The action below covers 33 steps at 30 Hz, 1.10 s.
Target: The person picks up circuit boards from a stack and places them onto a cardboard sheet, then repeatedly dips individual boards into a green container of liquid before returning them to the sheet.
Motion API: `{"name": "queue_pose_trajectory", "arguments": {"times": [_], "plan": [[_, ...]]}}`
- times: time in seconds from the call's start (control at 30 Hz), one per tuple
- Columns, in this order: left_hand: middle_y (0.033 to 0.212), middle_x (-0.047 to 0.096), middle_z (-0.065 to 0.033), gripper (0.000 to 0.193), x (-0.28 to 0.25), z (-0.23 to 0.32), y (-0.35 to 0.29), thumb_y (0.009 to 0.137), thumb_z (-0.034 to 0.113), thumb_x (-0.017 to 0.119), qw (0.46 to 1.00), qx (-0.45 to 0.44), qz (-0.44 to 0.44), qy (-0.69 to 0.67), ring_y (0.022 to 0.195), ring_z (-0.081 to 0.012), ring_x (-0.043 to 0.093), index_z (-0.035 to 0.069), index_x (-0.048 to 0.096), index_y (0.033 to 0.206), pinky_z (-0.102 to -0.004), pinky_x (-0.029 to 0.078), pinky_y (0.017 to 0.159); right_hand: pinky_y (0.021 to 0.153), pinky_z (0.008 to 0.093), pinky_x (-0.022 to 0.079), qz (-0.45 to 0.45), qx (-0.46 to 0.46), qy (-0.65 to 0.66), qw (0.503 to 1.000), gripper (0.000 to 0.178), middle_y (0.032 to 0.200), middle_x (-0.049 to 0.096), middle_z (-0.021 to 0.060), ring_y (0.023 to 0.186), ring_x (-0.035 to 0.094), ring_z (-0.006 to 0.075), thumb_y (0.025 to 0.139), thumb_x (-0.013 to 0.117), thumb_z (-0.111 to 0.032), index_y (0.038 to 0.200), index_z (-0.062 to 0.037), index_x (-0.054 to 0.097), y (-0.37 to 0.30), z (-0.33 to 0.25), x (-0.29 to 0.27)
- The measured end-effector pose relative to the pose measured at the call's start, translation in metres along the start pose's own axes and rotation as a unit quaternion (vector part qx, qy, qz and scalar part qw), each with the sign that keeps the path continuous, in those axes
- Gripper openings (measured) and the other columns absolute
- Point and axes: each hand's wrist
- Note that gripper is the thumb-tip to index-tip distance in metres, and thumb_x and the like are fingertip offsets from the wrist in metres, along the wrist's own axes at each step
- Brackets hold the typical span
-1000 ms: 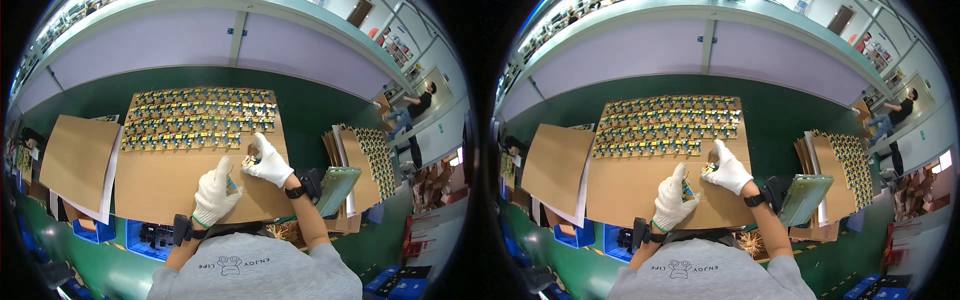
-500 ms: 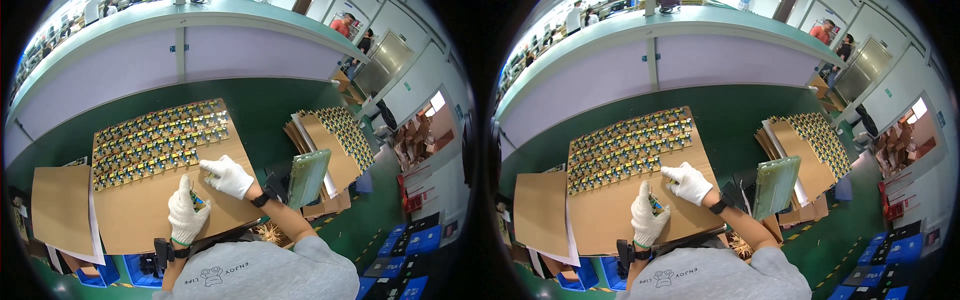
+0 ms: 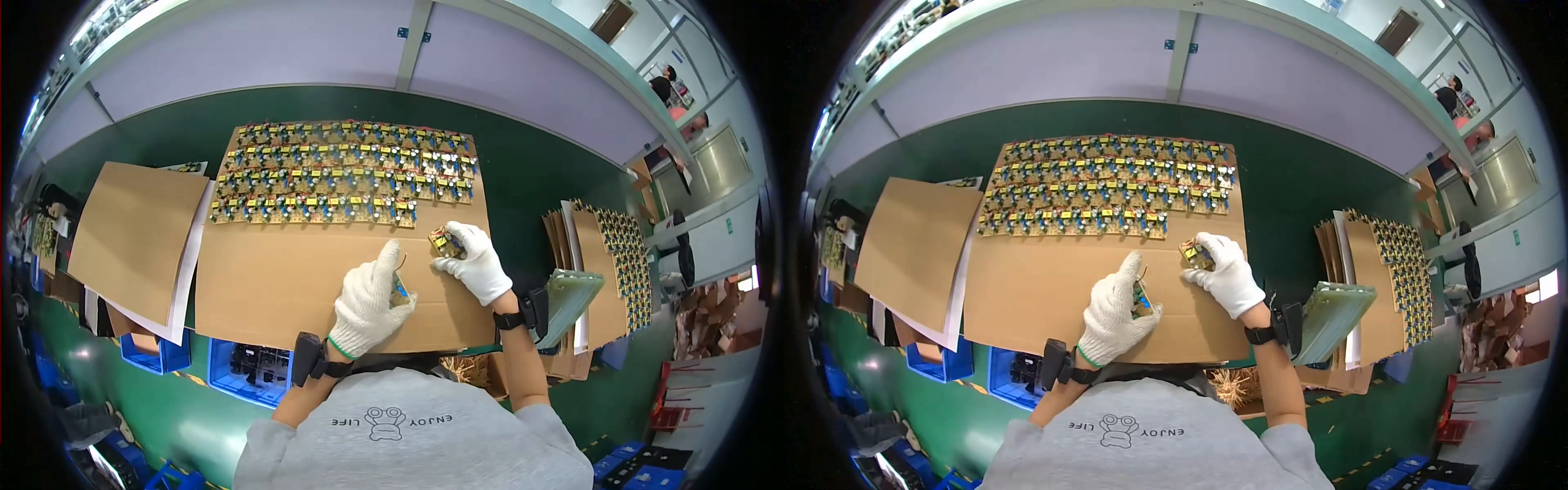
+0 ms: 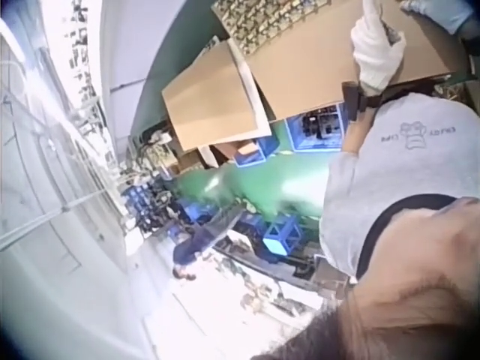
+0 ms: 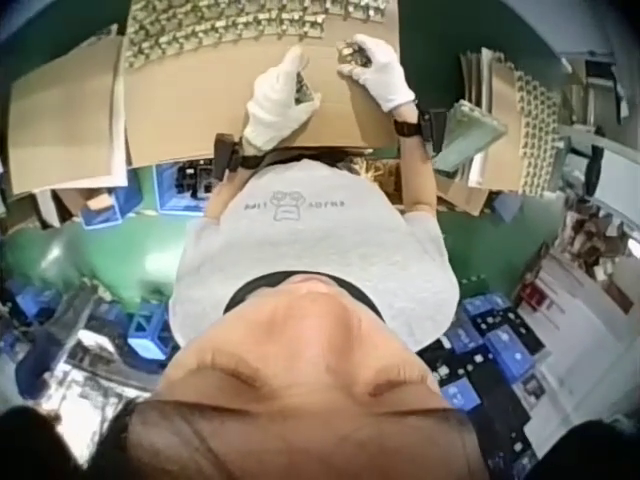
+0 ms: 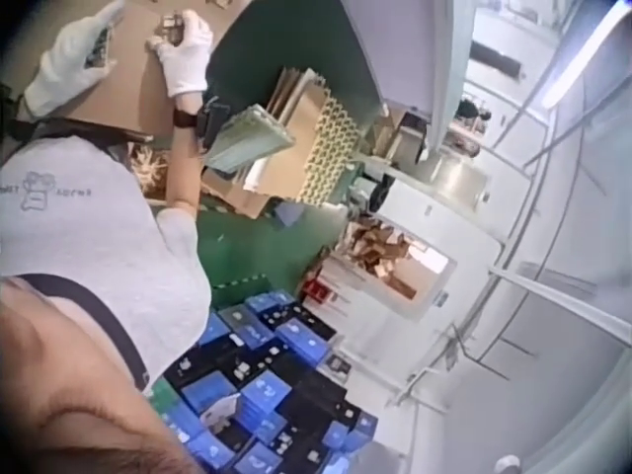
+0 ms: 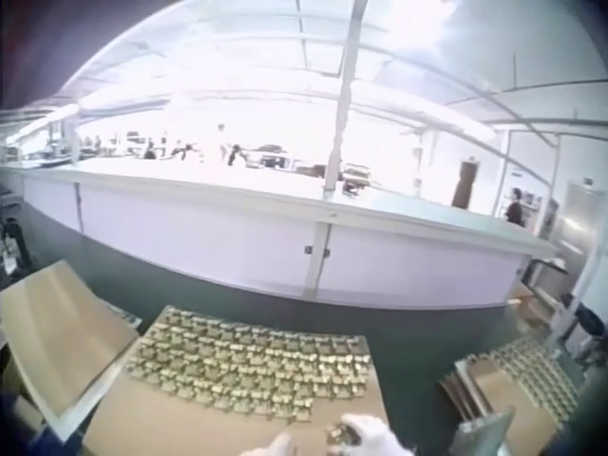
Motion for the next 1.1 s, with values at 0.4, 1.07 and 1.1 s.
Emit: {"name": "queue_pose_trajectory", "arguments": {"times": [0.4, 1.07, 1.1], "plan": [[0.113, 0.060, -0.0135, 0.098, 0.001, 0.002, -0.006, 0.069, 0.025, 0.082, 1.000, -0.024, 0.002, 0.000, 0.097, -0.0307, 0.058, -0.004, 0.026, 0.144, -0.0427, 0.044, 0.088, 0.067, 0.0360, 0.051, 0.049, 0.011, -0.038, 0.998, 0.059, 0.082, 0.062, 0.0114, 0.073, 0.061, 0.0264, 0.057, 0.090, -0.037, 0.099, -0.0017, 0.066, 0.055, -0.016, 0.009], [0.110, 0.058, -0.0175, 0.098, 0.010, 0.012, 0.011, 0.066, 0.019, 0.080, 0.998, 0.014, -0.008, -0.067, 0.096, -0.0345, 0.057, -0.006, 0.026, 0.143, -0.0438, 0.046, 0.083, 0.052, 0.0258, 0.037, 0.066, 0.238, 0.352, 0.903, 0.034, 0.065, 0.050, -0.0071, 0.061, 0.040, 0.0037, 0.098, 0.058, -0.030, 0.085, 0.0001, 0.065, -0.016, -0.077, 0.023], [0.102, 0.059, -0.0169, 0.105, 0.013, 0.008, 0.011, 0.064, 0.015, 0.081, 0.994, 0.015, -0.018, -0.103, 0.091, -0.0340, 0.059, -0.008, 0.018, 0.145, -0.0433, 0.046, 0.080, 0.054, 0.0252, 0.038, 0.073, 0.227, 0.398, 0.886, 0.033, 0.067, 0.053, -0.0067, 0.062, 0.041, 0.0035, 0.098, 0.057, -0.030, 0.087, 0.0003, 0.065, -0.019, -0.079, 0.023]]}}
Point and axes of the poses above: each hand's wrist, its own y-axis towards the middle knuckle, its own x-axis out of the palm, z = x × y
